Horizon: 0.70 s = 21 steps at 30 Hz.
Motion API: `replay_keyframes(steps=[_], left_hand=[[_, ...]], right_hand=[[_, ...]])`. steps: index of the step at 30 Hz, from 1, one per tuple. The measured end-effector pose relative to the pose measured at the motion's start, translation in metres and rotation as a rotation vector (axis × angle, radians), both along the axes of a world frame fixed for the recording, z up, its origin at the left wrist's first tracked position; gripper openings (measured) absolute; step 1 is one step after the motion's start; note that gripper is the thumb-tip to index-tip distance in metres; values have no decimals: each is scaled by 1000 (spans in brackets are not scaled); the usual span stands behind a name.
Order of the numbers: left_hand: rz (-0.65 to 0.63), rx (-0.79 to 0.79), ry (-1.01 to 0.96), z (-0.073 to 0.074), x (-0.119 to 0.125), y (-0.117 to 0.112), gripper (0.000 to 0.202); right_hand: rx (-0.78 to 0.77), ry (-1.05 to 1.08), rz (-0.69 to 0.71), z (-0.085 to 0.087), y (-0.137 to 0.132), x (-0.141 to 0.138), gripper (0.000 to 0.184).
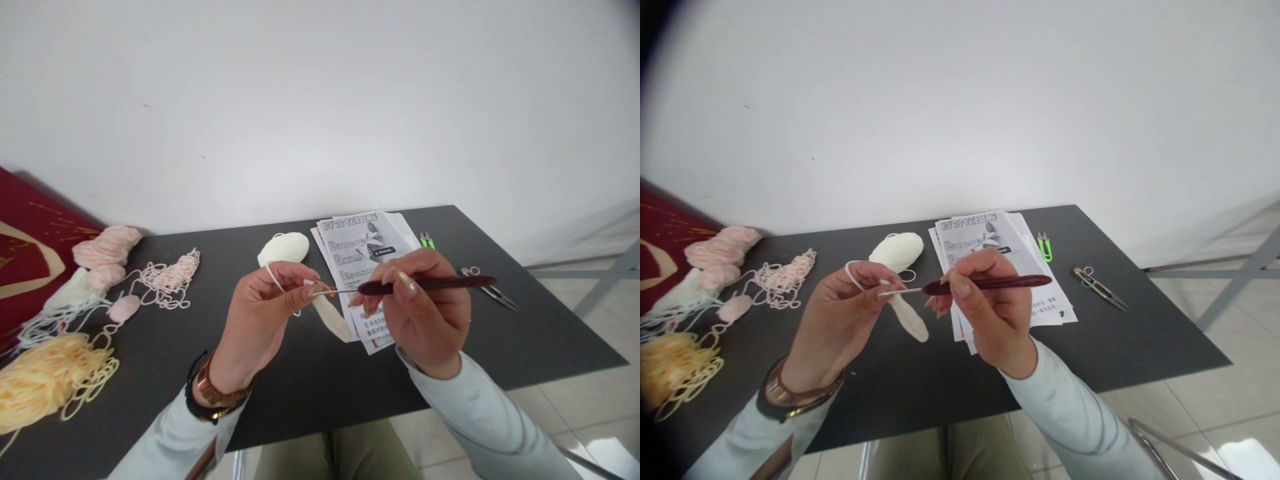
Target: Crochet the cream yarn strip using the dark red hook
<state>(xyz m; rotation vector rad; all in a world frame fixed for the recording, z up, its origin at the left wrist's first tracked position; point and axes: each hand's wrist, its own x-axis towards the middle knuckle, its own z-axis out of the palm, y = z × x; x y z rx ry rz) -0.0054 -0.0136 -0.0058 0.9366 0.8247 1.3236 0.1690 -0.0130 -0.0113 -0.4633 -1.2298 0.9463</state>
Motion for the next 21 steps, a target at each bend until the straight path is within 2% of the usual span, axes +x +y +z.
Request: replay_keyframes(steps=[11,14,21], left_hand=[[-11,35,19,2,0,-2,11],[-16,31,19,3,0,-2,11],[-22,32,5,3,0,-1,10]], right_hand=[[155,-13,-103,-4,-2,-6,2],[201,5,-94,-5,-1,-6,5],[196,19,-102,-4,-1,-6,7]])
